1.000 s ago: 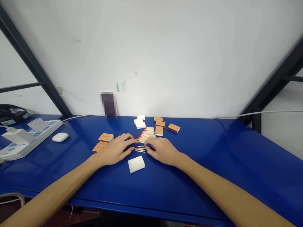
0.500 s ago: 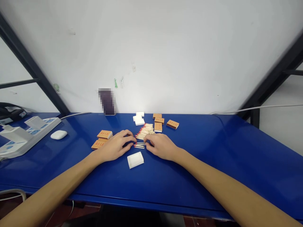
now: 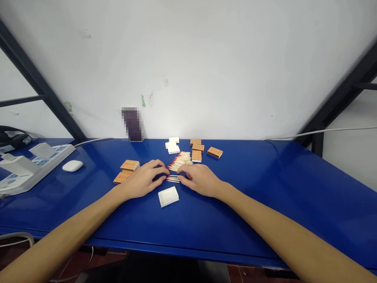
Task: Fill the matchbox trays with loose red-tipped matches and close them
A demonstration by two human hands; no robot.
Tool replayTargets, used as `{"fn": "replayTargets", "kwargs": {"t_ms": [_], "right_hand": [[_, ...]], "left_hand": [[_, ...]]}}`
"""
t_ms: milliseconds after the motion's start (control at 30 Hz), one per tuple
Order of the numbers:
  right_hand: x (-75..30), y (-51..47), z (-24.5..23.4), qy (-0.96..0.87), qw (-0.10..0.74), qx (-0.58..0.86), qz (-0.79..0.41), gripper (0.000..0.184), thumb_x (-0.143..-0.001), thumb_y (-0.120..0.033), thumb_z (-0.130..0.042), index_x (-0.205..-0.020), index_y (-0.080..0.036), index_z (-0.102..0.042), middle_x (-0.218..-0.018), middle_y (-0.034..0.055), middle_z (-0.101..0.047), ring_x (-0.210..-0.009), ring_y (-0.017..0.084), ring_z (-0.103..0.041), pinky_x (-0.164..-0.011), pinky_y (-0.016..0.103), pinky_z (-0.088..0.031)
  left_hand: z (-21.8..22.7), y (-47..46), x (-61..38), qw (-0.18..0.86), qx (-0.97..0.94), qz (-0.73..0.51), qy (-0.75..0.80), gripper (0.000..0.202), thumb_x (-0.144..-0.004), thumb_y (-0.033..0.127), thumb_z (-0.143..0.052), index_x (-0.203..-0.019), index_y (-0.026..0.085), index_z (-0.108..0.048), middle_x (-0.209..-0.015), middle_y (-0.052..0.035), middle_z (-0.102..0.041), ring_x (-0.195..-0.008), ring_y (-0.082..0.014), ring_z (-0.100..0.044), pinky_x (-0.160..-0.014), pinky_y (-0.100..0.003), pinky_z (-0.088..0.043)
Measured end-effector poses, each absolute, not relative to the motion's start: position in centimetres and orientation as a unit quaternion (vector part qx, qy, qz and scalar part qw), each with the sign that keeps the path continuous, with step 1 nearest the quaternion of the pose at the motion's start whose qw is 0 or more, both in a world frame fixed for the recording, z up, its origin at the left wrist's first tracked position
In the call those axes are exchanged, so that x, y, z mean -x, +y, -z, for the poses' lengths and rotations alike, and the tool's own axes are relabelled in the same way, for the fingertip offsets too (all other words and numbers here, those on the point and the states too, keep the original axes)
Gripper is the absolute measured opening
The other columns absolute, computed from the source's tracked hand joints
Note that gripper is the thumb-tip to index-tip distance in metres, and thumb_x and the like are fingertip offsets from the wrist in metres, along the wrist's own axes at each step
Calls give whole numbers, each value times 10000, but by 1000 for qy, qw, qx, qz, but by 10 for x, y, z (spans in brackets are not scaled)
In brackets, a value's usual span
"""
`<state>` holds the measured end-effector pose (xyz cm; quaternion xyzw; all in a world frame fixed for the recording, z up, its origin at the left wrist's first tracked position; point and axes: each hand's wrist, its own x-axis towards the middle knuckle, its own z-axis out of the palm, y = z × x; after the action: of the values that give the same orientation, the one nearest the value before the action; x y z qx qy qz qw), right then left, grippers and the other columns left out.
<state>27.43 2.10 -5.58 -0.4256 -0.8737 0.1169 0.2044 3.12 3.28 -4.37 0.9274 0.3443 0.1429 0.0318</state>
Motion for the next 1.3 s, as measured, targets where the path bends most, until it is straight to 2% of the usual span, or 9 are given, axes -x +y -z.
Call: {"fn": "replayTargets", "kwargs": {"t_ms": [200,400,700,833,1000,1167,1300], "right_hand": [[-274,21,57,-873,203,430,-108,184,-920,-304,-558,-1030,-203,-665,-651,-25,-562,-576,116,-471,-594,239,-310],[-274,21,56,-878,207,419,-98,237,-942,-275,-508,-1106,-193,-657,-661,-12,-589,-587,127,-495,-608,249,-331],[-274,21,57,-880,211,416,-91,270,-947,-282,-494,-1130,-184,-665,-676,3,-613,-607,136,-525,-614,255,-352],[-274,22,57,-881,212,413,-93,258,-945,-276,-496,-1106,-191,-679,-688,7,-627,-618,137,-533,-622,256,-358],[-275,22,58,-882,207,410,-108,188,-928,-262,-526,-974,-209,-701,-699,-9,-619,-610,116,-502,-614,241,-336],[-275,22,58,-882,199,413,-110,170,-898,-316,-594,-973,-219,-711,-674,-19,-585,-593,108,-472,-590,234,-299],[-275,21,55,-884,200,404,-126,221,-940,-351,-539,-969,-224,-717,-671,-17,-584,-600,110,-476,-596,237,-301]], "left_hand": [[44,33,-31,28,-927,-144,345,259,-993,323,-419,-1110,247,-638,-1079,-47,-580,-1002,-200,-561,-823,-343,-461],[45,33,-31,27,-925,-151,348,280,-994,341,-418,-1157,237,-620,-1076,-56,-583,-1013,-202,-564,-856,-347,-462],[45,32,-31,10,-916,-148,371,330,-968,252,-411,-1263,232,-555,-1119,-63,-586,-1042,-225,-542,-844,-371,-466],[47,33,-31,0,-912,-144,385,318,-947,234,-422,-1223,193,-575,-1119,-78,-593,-1014,-230,-541,-853,-393,-463],[48,34,-31,-3,-910,-143,388,302,-946,252,-431,-1189,194,-602,-1116,-74,-592,-1014,-229,-547,-858,-391,-463],[48,34,-31,-1,-912,-146,384,296,-950,260,-429,-1173,203,-616,-1107,-70,-590,-1011,-227,-546,-858,-388,-464],[48,34,-30,1,-913,-150,379,299,-949,258,-429,-1175,205,-617,-1108,-75,-593,-1009,-229,-549,-851,-389,-464]]}}
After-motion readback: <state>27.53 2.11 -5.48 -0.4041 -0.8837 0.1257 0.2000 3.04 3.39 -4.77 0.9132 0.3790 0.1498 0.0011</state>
